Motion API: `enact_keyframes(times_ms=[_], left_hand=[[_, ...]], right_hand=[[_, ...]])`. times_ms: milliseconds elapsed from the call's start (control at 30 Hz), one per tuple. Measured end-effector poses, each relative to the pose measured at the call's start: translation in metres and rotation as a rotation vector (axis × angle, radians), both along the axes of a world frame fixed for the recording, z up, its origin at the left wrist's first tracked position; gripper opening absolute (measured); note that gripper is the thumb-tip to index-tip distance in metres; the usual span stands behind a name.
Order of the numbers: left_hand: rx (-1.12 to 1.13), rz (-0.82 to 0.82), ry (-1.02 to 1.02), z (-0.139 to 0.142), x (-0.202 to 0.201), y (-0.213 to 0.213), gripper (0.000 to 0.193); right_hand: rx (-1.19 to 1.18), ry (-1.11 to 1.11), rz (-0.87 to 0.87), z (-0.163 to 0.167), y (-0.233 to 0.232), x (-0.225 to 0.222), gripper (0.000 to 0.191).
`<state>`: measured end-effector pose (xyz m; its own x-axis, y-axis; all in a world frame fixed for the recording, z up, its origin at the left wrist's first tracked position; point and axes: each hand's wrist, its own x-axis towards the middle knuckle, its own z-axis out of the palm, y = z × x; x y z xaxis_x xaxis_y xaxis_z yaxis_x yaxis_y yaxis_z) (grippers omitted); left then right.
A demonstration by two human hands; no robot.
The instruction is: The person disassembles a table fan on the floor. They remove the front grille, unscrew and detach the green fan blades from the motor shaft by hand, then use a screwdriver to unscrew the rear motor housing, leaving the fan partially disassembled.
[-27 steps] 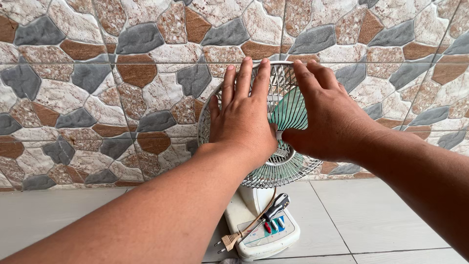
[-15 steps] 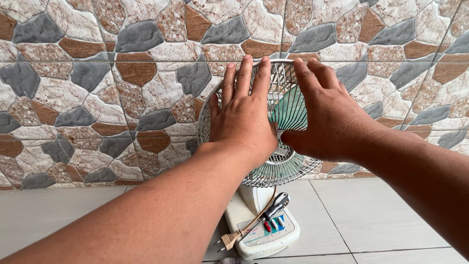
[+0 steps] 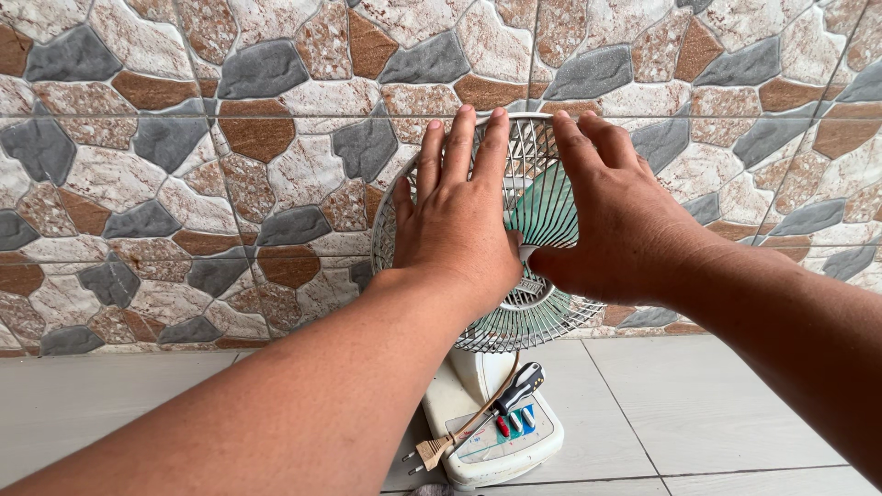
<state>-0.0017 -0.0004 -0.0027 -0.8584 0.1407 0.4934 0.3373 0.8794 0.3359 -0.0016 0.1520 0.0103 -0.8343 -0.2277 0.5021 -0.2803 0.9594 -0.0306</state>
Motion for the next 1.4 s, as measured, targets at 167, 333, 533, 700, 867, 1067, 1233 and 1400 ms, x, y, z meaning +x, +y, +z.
enact_keyframes(times_ms=[167,333,533,700,867,1067,1233,1400], left_hand=[[-0.002,0.001,0.002,0.0002,-0.0001,-0.0002,0.11],[-0.004,0.005,0.008,0.0001,-0.0003,0.0003,0.11],[0.001,0.005,0.024,-0.0002,-0.0004,0.0002,0.11],[0.004,0.002,0.027,-0.0006,-0.0002,0.0,0.11],[0.001,-0.003,0.021,-0.0009,0.0003,-0.0004,0.11],[-0.003,0.0,0.017,-0.0002,0.0004,-0.0001,0.11],[-0.012,0.0,0.017,-0.0008,0.0003,-0.0002,0.11],[-0.013,-0.001,0.023,-0.0015,-0.0003,0.0001,0.11]], right_hand=[[0.024,0.03,0.022,-0.0014,0.0015,-0.0013,0.139],[0.025,0.038,0.022,-0.0022,0.0021,-0.0026,0.139],[0.016,0.03,0.016,-0.0019,0.0018,-0.002,0.138],[0.006,0.009,-0.002,-0.0026,0.003,-0.0031,0.14],[0.036,0.055,0.036,-0.0034,0.0035,-0.0035,0.138],[0.026,0.046,0.028,-0.0032,0.0039,-0.0034,0.14],[0.027,0.061,0.049,-0.0038,0.0038,-0.0032,0.138],[-0.004,0.026,0.014,-0.0028,0.0037,-0.0014,0.139]])
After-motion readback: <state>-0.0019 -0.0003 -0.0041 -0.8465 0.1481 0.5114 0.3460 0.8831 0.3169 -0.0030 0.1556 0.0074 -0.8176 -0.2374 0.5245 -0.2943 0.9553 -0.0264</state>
